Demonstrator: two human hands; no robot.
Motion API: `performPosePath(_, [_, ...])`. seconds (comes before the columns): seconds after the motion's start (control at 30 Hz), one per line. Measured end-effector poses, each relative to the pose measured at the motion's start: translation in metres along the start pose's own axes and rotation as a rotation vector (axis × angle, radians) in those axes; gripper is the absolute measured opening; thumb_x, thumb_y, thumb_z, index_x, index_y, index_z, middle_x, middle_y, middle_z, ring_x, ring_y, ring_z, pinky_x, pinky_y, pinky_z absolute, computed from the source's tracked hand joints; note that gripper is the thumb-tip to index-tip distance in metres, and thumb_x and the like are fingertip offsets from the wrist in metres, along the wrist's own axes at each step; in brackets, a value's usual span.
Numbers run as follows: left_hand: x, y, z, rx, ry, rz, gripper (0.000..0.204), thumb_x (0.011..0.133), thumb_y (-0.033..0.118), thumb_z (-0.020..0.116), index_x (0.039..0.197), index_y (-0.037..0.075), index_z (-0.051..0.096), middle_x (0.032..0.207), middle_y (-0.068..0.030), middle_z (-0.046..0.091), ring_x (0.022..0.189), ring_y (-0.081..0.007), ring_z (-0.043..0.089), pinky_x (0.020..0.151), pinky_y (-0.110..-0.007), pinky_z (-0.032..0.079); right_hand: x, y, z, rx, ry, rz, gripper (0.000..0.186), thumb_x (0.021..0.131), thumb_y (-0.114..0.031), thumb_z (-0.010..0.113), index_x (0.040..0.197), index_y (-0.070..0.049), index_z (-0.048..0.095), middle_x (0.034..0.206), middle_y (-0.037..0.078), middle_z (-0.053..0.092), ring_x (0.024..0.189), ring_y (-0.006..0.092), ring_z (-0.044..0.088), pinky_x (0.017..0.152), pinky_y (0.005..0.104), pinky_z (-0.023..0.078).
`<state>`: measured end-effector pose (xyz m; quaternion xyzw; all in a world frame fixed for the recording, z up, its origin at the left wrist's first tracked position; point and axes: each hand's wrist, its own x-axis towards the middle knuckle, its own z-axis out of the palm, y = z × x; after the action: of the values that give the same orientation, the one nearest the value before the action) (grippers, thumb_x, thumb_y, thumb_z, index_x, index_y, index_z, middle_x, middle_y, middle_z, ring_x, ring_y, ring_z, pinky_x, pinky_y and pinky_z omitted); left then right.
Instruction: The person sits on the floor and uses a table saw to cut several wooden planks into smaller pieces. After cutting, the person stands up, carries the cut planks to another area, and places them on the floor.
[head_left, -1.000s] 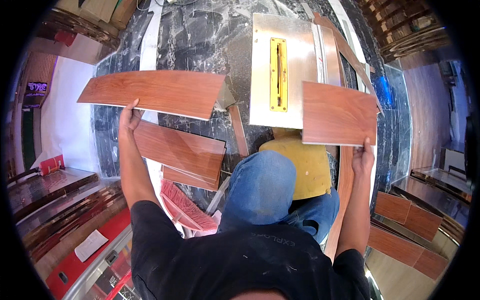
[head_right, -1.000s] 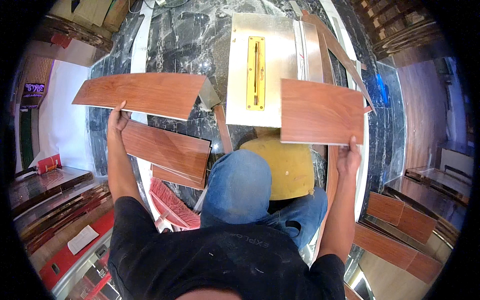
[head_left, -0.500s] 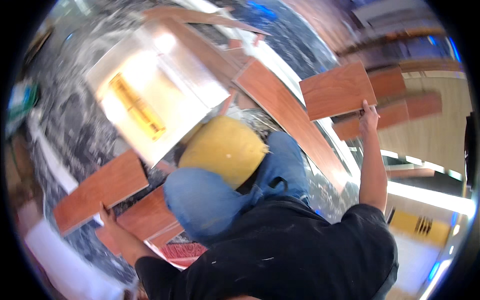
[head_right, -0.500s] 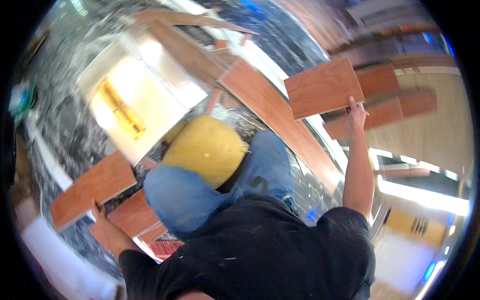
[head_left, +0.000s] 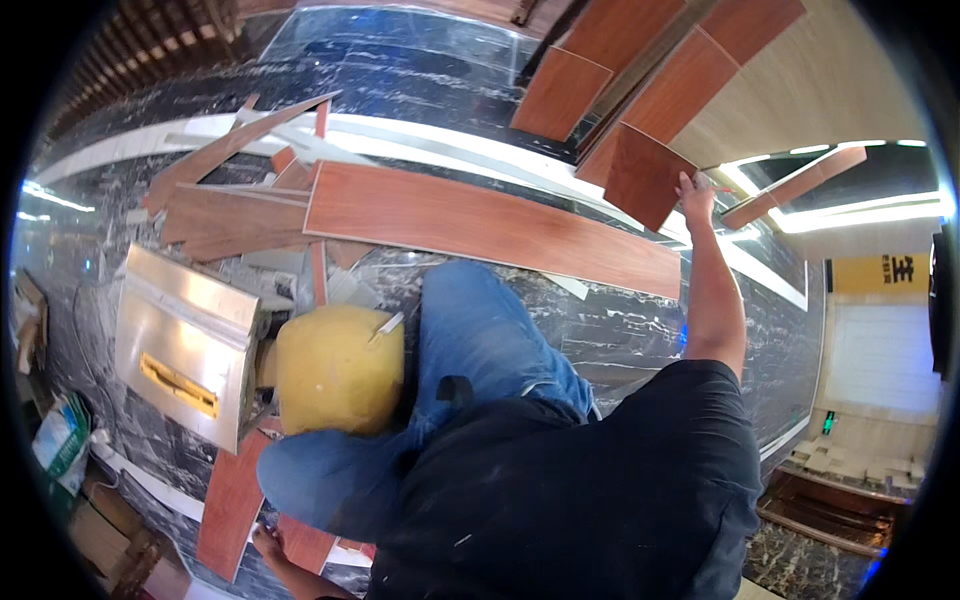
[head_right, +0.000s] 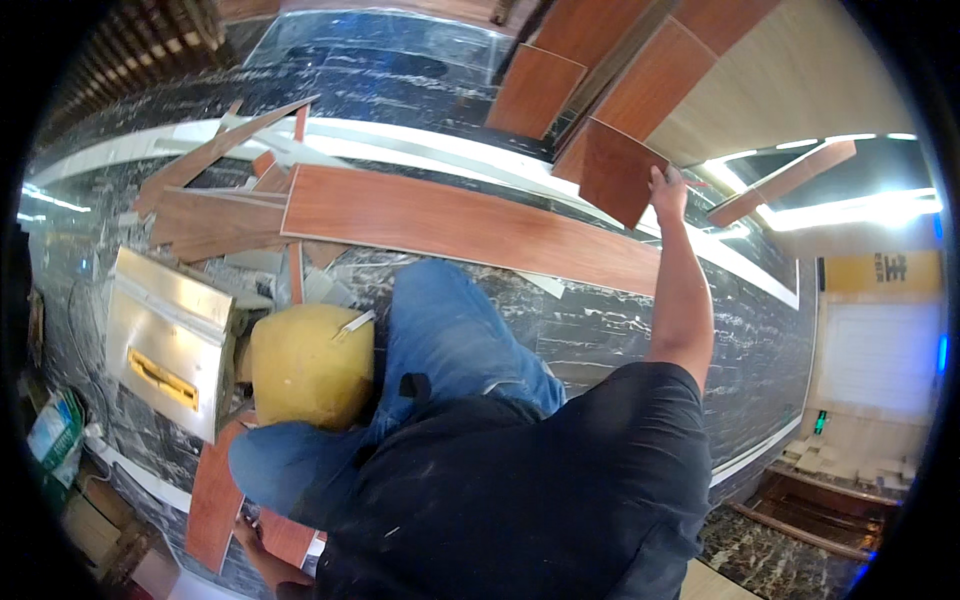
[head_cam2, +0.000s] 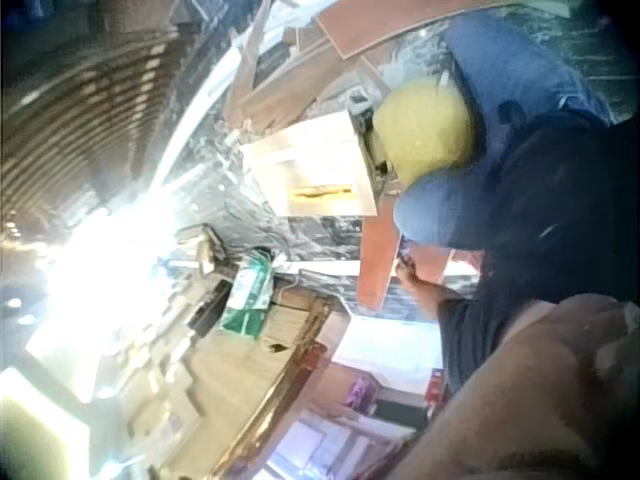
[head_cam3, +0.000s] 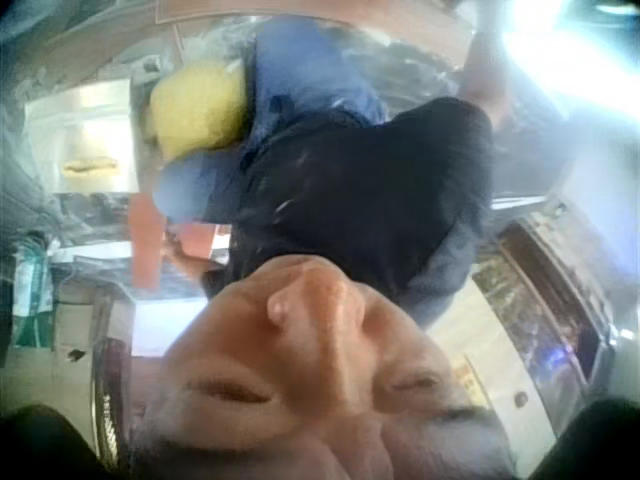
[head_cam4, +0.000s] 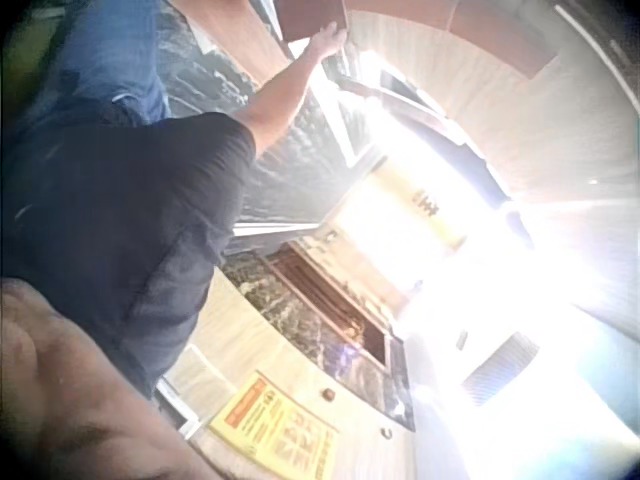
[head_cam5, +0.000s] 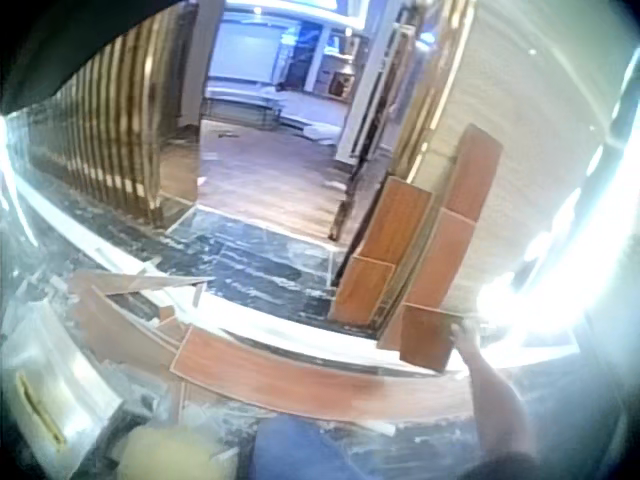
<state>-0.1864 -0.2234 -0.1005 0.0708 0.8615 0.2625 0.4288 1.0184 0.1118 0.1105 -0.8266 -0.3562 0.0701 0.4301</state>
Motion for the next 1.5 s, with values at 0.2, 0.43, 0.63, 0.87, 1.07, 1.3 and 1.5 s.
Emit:
performPosePath(0.2, [-0.117,0.004,0.040,0.088,0.114,-0.027,0.025,0.098,0.030,0.050,0.110,0.010,0.055,0.075,-0.0105,0.065,0.042,-0.0146,0.051,0.030,-0.023,0.031,0.079,0.061,0.030,0.136,-0.014,0.020,0.025,0.097,-0.019,0.058,0.108,0.004,0.060,0.103,0.010,0.062,0.088,0.0149,0.060,0.076,0.0298,0.057])
performPosePath(0.43, [-0.230,-0.002,0.036,0.057,0.025,-0.075,0.023,0.098,0.038,0.049,0.104,0.017,0.057,0.087,-0.0083,0.065,0.071,-0.0250,0.064,0.050,-0.035,0.050,0.139,0.116,0.071,0.301,-0.025,0.131,0.024,0.089,-0.014,0.058,0.107,0.003,0.061,0.096,0.011,0.065,0.085,0.0163,0.063,0.066,0.0290,0.054])
performPosePath(0.63, [-0.295,-0.029,0.055,-0.104,-0.102,-0.188,0.032,0.092,0.032,0.059,0.118,0.013,0.057,0.099,-0.0081,0.067,0.095,-0.0275,0.062,0.075,-0.041,0.052,0.148,0.174,0.093,-0.081,0.421,0.275,0.039,0.085,-0.008,0.053,0.121,0.004,0.056,0.112,0.023,0.066,0.102,0.0380,0.063,0.095,0.0393,0.046])
performPosePath(0.87, [-0.398,-0.084,0.068,-0.036,-0.028,-0.268,0.032,0.091,0.026,0.060,0.117,0.008,0.058,0.095,-0.0086,0.067,0.087,-0.0256,0.063,0.071,-0.040,0.052,-0.039,0.117,0.233,-0.375,-0.561,-0.170,0.049,0.089,-0.032,0.061,0.129,-0.003,0.055,0.124,0.026,0.060,0.116,0.0414,0.057,0.102,0.0469,0.044])
performPosePath(1.07, [-0.393,-0.064,0.110,-0.071,0.011,-0.163,0.032,0.089,0.021,0.060,0.116,0.004,0.059,0.092,-0.0089,0.068,0.081,-0.0239,0.064,0.067,-0.039,0.052,-0.065,0.057,0.297,-0.764,-1.034,-0.360,0.061,0.080,-0.052,0.070,0.115,-0.003,0.062,0.118,0.020,0.064,0.115,0.0343,0.059,0.098,0.0431,0.047])
performPosePath(1.3, [-0.383,-0.095,0.162,-0.174,0.075,-0.044,0.033,0.087,0.016,0.061,0.116,0.000,0.060,0.088,-0.0094,0.069,0.073,-0.0220,0.066,0.063,-0.038,0.053,-0.064,0.006,0.243,-0.623,-1.114,-0.402,0.054,0.084,-0.052,0.069,0.088,0.001,0.060,0.087,0.027,0.065,0.087,0.0443,0.064,0.075,0.0512,0.048])
performPosePath(1.5, [-0.303,-0.128,0.172,0.281,0.346,0.264,0.040,0.097,0.035,0.054,0.100,-0.003,0.069,0.084,-0.0133,0.072,0.073,-0.0226,0.066,0.068,-0.040,0.051,-0.103,0.023,0.212,-0.475,-0.941,-0.428,0.047,0.088,-0.044,0.068,0.080,0.001,0.058,0.074,0.024,0.060,0.072,0.0408,0.060,0.066,0.0478,0.045])
